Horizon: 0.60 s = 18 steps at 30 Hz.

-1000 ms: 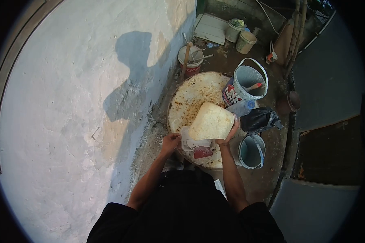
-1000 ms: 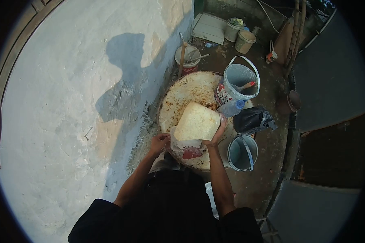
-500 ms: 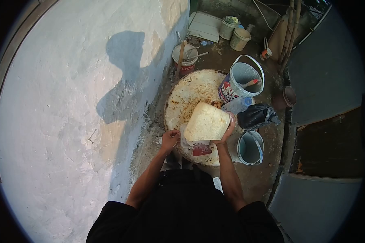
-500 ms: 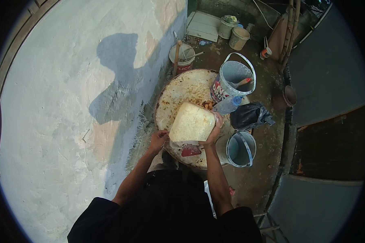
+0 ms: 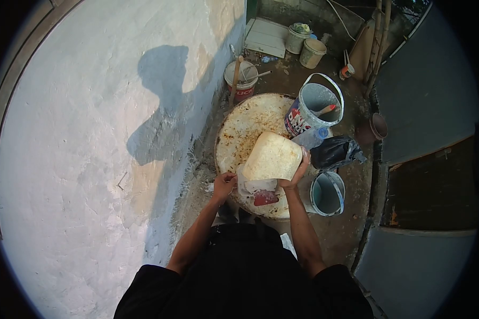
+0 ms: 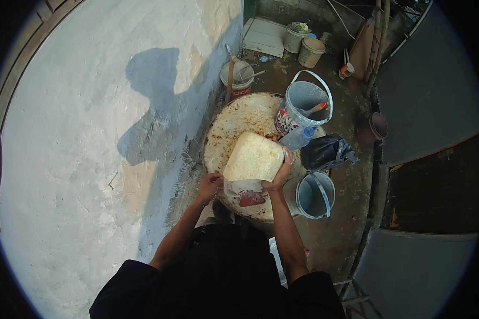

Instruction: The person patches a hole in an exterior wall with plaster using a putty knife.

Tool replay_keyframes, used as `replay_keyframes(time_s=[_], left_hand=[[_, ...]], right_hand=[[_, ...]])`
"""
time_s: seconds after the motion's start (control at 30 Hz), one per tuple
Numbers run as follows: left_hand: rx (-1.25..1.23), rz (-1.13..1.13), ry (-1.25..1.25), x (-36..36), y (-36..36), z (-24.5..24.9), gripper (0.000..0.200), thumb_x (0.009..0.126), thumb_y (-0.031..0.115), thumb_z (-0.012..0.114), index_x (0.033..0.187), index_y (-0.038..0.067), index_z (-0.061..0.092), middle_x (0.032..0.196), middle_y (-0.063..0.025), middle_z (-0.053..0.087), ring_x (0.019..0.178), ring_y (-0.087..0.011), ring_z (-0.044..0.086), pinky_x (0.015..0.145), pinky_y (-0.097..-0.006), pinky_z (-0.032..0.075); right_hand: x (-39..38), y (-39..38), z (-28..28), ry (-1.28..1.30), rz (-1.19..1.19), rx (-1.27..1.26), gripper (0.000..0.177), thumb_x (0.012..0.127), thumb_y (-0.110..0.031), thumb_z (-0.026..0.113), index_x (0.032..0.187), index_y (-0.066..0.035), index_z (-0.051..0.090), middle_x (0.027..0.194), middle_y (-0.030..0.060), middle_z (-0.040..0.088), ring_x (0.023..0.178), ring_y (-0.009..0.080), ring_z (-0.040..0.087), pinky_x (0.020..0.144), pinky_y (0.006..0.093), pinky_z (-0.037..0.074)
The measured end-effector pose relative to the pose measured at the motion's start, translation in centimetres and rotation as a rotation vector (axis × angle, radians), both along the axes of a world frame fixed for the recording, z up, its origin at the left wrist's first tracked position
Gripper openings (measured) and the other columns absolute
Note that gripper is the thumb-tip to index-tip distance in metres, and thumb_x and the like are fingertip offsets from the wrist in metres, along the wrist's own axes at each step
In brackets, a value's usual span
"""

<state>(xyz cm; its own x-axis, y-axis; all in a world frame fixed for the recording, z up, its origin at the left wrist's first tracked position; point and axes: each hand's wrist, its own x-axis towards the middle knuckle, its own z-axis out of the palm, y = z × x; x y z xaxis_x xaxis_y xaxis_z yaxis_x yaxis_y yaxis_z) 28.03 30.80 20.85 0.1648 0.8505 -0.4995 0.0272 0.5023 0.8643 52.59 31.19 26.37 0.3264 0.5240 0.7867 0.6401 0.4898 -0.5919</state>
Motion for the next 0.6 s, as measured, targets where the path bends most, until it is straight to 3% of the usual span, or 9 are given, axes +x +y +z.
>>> replay_keyframes(time_s=[0.1,0.27,0.33,0.43,0.6], left_hand=[[0.033,-0.01,0.004,0.0,0.2,0.1,0.016,0.09,0.008,0.06,0.103,-0.001,0.062,0.087,-0.0067,0.065,0.073,-0.0154,0.064,0.064,-0.0298,0.055],[0.032,0.016,-0.021,-0.3,-0.4,-1.2,0.016,0.09,0.008,0.06,0.103,-0.002,0.062,0.085,-0.0062,0.065,0.071,-0.0139,0.063,0.062,-0.0288,0.055],[0.043,0.02,-0.016,-0.4,-0.5,-0.9,0.017,0.09,0.008,0.06,0.103,-0.003,0.062,0.084,-0.0064,0.065,0.07,-0.0134,0.063,0.061,-0.0284,0.054],[0.045,0.04,-0.036,-0.8,-0.9,-1.0,0.018,0.09,0.009,0.061,0.104,-0.003,0.062,0.082,-0.0063,0.065,0.068,-0.0131,0.062,0.06,-0.0281,0.054],[0.059,0.02,-0.03,-1.1,-1.4,-1.2,0.019,0.091,0.011,0.062,0.103,-0.003,0.061,0.081,-0.0062,0.064,0.066,-0.0124,0.062,0.059,-0.0273,0.054]], right_hand=[[-1.0,0.3,-0.4,0.429,0.164,0.004,0.082,0.084,-0.05,0.052,0.139,0.006,0.031,0.13,0.0258,0.044,0.121,0.0387,0.045,0.104,0.0457,0.031],[-1.7,0.5,2.2,0.389,-0.16,-0.177,0.074,0.084,-0.038,0.051,0.14,0.005,0.029,0.134,0.025,0.042,0.126,0.037,0.042,0.107,0.0436,0.028],[-1.8,0.8,1.5,0.443,-0.187,-0.225,0.068,0.083,-0.026,0.047,0.14,0.005,0.029,0.138,0.0247,0.039,0.127,0.037,0.04,0.108,0.0429,0.027],[-2.0,1.7,0.6,0.589,-0.284,-0.384,0.058,0.088,-0.023,0.04,0.14,0.001,0.031,0.132,0.0199,0.043,0.123,0.0315,0.043,0.105,0.0389,0.031],[-3.6,3.7,2.8,1.012,-0.203,-0.552,0.065,0.089,-0.025,0.041,0.145,0.002,0.022,0.143,0.0254,0.035,0.13,0.0358,0.038,0.108,0.0416,0.029]])
